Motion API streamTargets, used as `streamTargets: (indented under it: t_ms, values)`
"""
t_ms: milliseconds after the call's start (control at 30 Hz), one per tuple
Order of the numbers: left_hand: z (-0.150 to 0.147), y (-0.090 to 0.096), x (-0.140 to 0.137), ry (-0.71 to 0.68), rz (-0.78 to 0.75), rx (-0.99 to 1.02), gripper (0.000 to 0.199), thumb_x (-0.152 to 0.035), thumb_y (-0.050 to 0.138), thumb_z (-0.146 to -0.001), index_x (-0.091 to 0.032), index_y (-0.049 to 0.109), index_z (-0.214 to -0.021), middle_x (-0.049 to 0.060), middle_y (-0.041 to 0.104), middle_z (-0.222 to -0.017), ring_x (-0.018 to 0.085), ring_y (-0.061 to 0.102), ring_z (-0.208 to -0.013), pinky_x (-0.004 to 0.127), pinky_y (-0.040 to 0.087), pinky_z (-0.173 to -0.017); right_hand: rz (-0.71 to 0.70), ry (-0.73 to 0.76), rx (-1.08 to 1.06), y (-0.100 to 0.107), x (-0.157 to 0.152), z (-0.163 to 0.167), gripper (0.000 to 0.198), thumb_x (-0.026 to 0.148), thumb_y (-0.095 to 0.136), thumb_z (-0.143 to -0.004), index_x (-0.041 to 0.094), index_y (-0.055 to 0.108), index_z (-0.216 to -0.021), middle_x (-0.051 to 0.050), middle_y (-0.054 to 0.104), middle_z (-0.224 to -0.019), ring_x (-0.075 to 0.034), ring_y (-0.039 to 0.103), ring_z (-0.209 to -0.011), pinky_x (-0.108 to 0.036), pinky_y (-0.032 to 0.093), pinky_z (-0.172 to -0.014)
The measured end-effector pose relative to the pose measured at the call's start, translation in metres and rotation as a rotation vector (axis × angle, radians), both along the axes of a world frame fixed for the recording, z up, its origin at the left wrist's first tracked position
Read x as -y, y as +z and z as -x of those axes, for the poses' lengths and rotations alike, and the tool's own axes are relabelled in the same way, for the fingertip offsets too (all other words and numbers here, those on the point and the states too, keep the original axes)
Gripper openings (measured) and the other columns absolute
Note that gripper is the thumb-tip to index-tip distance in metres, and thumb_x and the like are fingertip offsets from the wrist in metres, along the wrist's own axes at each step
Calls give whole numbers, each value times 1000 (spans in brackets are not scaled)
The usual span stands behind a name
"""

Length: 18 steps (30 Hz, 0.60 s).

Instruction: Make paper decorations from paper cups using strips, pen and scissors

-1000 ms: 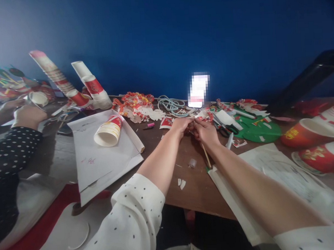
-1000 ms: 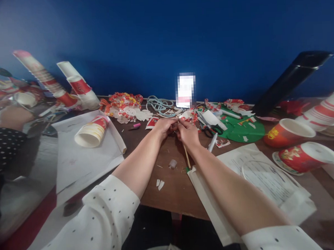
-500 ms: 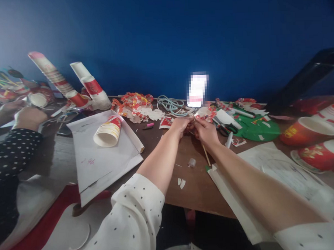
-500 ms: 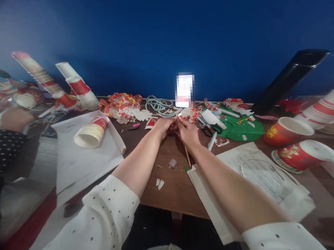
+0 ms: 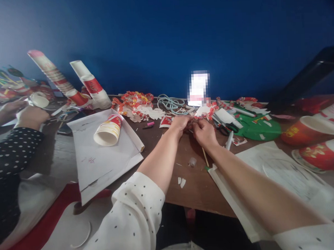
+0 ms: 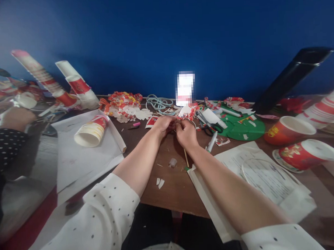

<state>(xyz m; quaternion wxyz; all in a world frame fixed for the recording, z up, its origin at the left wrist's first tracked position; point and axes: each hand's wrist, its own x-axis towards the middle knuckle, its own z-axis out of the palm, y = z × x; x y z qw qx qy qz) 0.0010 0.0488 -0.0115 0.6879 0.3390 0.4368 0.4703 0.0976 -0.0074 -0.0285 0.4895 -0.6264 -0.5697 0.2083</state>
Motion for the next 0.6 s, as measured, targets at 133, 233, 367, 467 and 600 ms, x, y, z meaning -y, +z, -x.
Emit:
streamTargets:
  t_ms: [133, 233, 367, 467, 600]
  values:
    - [0, 2, 1, -1, 11, -5, 21, -4, 68, -74, -13, 59, -57, -2, 53, -49, 7, 47, -47, 20, 37, -48, 41, 34, -97, 2, 2, 0, 22, 34, 53, -81, 22, 51, -62, 1, 52, -50, -16, 50, -52, -29, 39, -55]
    - [0, 0, 0, 0, 10, 17, 19, -5, 71, -73, -12, 61, -59, 0, 57, -53, 8, 51, -49, 20, 38, -48, 81, 44, -230, 3, 3, 1, 20, 35, 58, -79, 22, 53, -64, 3, 48, -45, -14, 45, -46, -28, 37, -48]
    - [1, -3, -4, -7, -11, -11, 24, -12, 80, -70, -13, 59, -57, -2, 53, -50, 7, 46, -43, 21, 33, -45, 146, 88, -468, 4, 3, 3, 17, 35, 63, -74, 22, 55, -68, 5, 46, -44, -11, 39, -39, -26, 31, -40]
    - [2, -3, -4, -10, -10, -60, 27, -14, 79, -71, -14, 57, -55, -2, 52, -48, 7, 43, -41, 22, 30, -44, 132, 115, -570, 0, 0, 1, 17, 35, 67, -70, 21, 58, -68, 5, 48, -48, -10, 40, -41, -24, 28, -38]
    - [3, 1, 0, -3, 17, -57, 25, -12, 76, -75, -14, 59, -56, -1, 54, -50, 7, 46, -43, 21, 28, -45, 126, 124, -618, -6, -4, -1, 17, 35, 70, -67, 21, 62, -72, 4, 50, -50, -10, 40, -42, -22, 27, -37]
